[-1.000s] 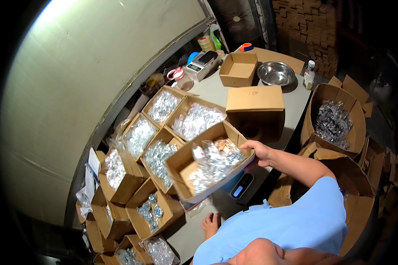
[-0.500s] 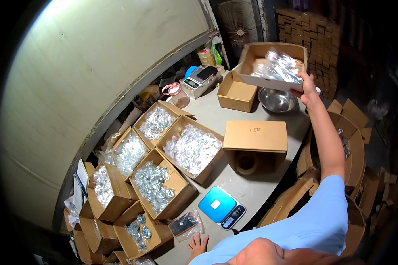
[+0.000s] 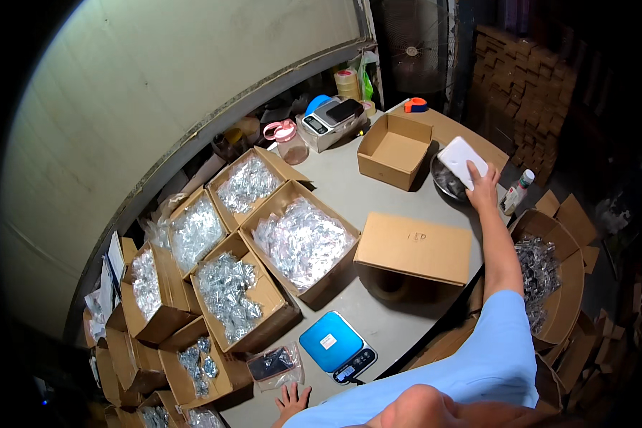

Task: The person picks up bags of metal hardware from a large cardboard box, walks to a sorting table, and places the bags into various open cardboard boxes based on the contents.

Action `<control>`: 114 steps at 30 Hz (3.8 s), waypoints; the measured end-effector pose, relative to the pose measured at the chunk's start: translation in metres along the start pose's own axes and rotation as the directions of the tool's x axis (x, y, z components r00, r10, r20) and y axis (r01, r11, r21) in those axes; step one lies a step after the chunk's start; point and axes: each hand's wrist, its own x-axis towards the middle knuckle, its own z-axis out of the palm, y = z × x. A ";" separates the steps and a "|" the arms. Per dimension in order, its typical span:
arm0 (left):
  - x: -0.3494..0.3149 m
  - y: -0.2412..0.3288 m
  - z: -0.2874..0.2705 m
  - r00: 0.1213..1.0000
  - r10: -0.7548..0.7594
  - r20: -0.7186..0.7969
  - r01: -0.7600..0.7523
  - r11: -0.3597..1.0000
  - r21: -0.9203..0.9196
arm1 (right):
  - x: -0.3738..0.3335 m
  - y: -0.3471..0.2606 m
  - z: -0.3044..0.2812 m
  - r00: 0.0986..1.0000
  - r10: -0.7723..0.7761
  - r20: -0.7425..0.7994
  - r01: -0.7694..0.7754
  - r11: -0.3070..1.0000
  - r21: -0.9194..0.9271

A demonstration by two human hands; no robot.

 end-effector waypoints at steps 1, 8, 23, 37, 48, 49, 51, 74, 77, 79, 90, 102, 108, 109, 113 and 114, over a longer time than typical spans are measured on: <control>-0.003 0.002 -0.002 0.992 0.013 -0.122 -0.013 1.000 -0.001 | 0.002 0.001 -0.004 0.994 -0.108 0.016 0.109 0.994 -0.030; -0.010 -0.008 -0.005 0.993 0.090 -0.073 -0.094 0.994 -0.056 | 0.013 -0.006 -0.047 0.921 -0.042 -0.388 0.098 0.987 0.125; -0.009 -0.026 -0.012 0.973 0.211 -0.094 -0.226 0.951 -0.212 | -0.202 -0.169 -0.248 0.573 -0.415 0.707 -0.746 0.094 0.660; -0.056 -0.051 -0.060 0.851 0.028 -0.524 -0.344 0.784 -0.517 | -0.310 -0.175 -0.115 0.377 -0.416 0.827 -0.220 0.828 0.516; -0.063 -0.031 -0.111 0.745 0.055 -0.665 -0.470 0.751 -0.464 | -0.226 -0.388 0.033 0.512 -0.666 0.543 0.379 0.742 0.553; -0.064 -0.031 -0.112 0.745 0.048 -0.665 -0.466 0.752 -0.467 | -0.225 -0.391 0.071 0.454 -0.632 0.628 0.420 0.773 0.475; -0.073 -0.036 -0.111 0.744 0.014 -0.669 -0.444 0.758 -0.478 | -0.226 -0.400 0.103 0.386 -0.598 0.702 0.467 0.783 0.411; -0.084 -0.101 -0.129 0.679 -0.102 -0.727 -0.524 0.626 -0.577 | -0.291 -0.535 -0.001 0.483 -0.694 0.534 -0.470 0.310 0.827; -0.091 -0.107 -0.131 0.653 -0.123 -0.747 -0.541 0.615 -0.574 | -0.341 -0.581 0.011 0.476 -0.644 0.598 -0.228 0.567 0.792; -0.095 -0.115 -0.138 0.623 -0.100 -0.776 -0.550 0.650 -0.525 | -0.359 -0.593 0.027 0.409 -0.586 0.700 -0.257 0.662 0.704; 0.011 -0.283 -0.136 0.882 -0.125 -0.455 -0.026 0.950 -0.312 | -0.333 -0.522 -0.082 0.603 -0.718 0.347 -0.264 0.231 0.936; 0.044 -0.190 -0.239 0.890 0.152 -0.429 -0.388 0.746 -0.541 | -0.333 -0.298 -0.087 0.182 -0.636 0.750 0.418 0.741 0.526; 0.055 -0.041 -0.226 0.562 0.622 -0.546 -0.820 0.331 -0.467 | -0.267 -0.397 -0.109 0.111 -0.640 0.760 0.468 0.709 0.528; 0.051 -0.024 -0.230 0.603 0.638 -0.479 -0.786 0.371 -0.494 | -0.253 -0.413 -0.099 0.117 -0.643 0.757 0.312 0.747 0.587; 0.062 -0.040 -0.264 0.520 0.581 -0.627 -0.836 0.496 -0.234 | -0.193 -0.481 -0.024 0.353 -0.772 0.528 0.331 0.631 0.702; 0.060 -0.061 -0.289 0.543 0.508 -0.668 -0.790 0.578 -0.203 | -0.182 -0.498 0.007 0.420 -0.810 0.409 0.446 0.577 0.685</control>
